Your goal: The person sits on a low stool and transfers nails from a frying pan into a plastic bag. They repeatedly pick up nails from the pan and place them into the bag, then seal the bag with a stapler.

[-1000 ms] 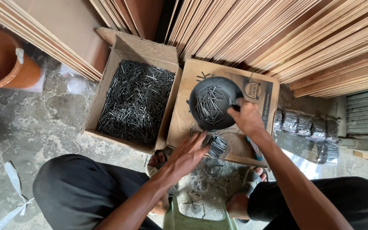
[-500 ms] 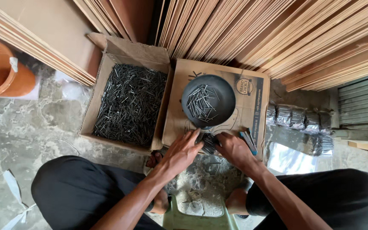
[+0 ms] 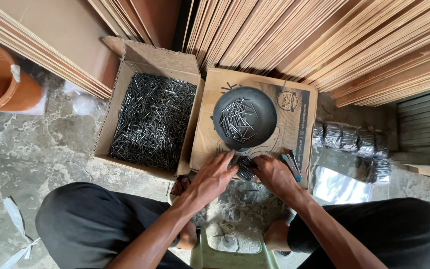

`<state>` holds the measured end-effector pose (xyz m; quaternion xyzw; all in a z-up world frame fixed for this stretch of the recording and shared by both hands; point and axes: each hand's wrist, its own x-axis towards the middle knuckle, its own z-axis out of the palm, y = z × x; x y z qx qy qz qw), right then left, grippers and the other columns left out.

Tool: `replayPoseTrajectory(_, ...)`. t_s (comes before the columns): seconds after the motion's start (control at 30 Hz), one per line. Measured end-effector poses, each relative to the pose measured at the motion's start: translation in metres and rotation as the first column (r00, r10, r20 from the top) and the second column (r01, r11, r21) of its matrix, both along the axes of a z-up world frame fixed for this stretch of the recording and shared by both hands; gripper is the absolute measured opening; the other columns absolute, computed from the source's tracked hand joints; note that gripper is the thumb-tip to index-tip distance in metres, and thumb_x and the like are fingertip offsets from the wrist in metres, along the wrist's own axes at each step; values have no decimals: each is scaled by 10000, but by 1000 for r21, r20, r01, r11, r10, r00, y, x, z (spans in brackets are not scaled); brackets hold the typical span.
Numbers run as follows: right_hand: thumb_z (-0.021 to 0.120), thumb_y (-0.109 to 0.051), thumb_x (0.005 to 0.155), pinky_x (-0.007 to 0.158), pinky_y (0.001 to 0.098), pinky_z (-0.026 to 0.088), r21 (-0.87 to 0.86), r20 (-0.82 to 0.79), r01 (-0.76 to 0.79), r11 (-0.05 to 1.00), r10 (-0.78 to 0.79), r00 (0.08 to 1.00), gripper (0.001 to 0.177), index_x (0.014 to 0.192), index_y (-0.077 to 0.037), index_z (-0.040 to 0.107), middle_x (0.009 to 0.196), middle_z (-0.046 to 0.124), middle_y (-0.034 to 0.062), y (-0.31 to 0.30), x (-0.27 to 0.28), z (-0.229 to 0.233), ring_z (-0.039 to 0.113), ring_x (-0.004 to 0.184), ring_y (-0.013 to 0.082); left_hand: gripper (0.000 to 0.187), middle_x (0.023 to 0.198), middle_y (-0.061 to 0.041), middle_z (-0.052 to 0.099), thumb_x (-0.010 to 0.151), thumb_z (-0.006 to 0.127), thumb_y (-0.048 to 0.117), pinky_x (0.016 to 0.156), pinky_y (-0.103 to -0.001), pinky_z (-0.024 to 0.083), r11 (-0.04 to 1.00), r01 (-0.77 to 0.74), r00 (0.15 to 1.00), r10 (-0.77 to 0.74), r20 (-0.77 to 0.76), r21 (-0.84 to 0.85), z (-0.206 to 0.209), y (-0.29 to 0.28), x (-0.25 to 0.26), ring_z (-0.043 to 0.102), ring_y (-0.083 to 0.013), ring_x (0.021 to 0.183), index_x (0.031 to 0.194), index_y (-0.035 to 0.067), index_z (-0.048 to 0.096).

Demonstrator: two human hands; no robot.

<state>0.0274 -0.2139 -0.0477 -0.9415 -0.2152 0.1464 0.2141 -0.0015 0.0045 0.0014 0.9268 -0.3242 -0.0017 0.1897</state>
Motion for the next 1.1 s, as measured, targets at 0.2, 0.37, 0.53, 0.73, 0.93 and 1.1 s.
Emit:
replayPoseTrajectory(0.2, 631, -270, 765, 538, 513, 504, -40, -39, 38, 998, -40, 998, 263, 940, -82, 578, 826, 612, 146, 11, -5, 19, 623, 652, 419, 127, 1108, -144, 482, 827, 500, 45, 696, -359, 437, 998, 7, 996, -12, -88, -60, 1, 0, 0, 493, -264, 1020, 851, 106, 609)
replayPoseTrajectory(0.37, 586, -234, 822, 566, 466, 523, -1, 31, 177, 984, -177, 984, 173, 930, -100, 589, 836, 604, 134, 23, 28, 46, 635, 705, 384, 132, 1107, -136, 478, 825, 514, 33, 661, -363, 443, 994, 55, 995, -62, -77, -91, 9, -4, -1, 497, -266, 996, 895, 92, 609)
replayPoseTrajectory(0.53, 606, -264, 818, 643, 449, 526, -15, 133, 233, 972, -229, 964, 279, 964, -29, 562, 885, 579, 172, 39, 75, -3, 623, 791, 391, 168, 1094, -140, 479, 831, 507, 25, 636, -369, 433, 996, 84, 996, -84, -7, -33, 5, -4, -2, 510, -273, 956, 956, 97, 592)
replayPoseTrajectory(0.73, 682, -388, 754, 729, 423, 538, -169, 182, 400, 901, -370, 911, 516, 1034, 14, 519, 963, 548, 190, 61, 105, -64, 614, 879, 379, 153, 1071, -131, 477, 853, 500, 13, 646, -354, 419, 999, 46, 999, -46, 20, -13, 16, -1, 5, 506, -263, 913, 960, 71, 592)
replayPoseTrajectory(0.93, 589, -499, 770, 578, 455, 542, -104, 325, 330, 938, -281, 903, 454, 767, -49, 526, 722, 589, 155, 35, 109, -125, 642, 661, 382, 236, 1082, -131, 475, 794, 534, -3, 655, -375, 422, 998, 45, 999, -45, -5, -43, 5, -2, -1, 501, -266, 878, 1002, 95, 582)
replayPoseTrajectory(1.1, 675, -510, 668, 550, 417, 547, -139, 290, 330, 934, -280, 915, 408, 736, -125, 560, 665, 615, 88, 25, 121, -128, 654, 652, 329, 247, 1059, -144, 474, 803, 535, 6, 652, -393, 420, 995, 49, 998, -51, -25, -88, 5, 1, -1, 498, -284, 855, 1028, 102, 569)
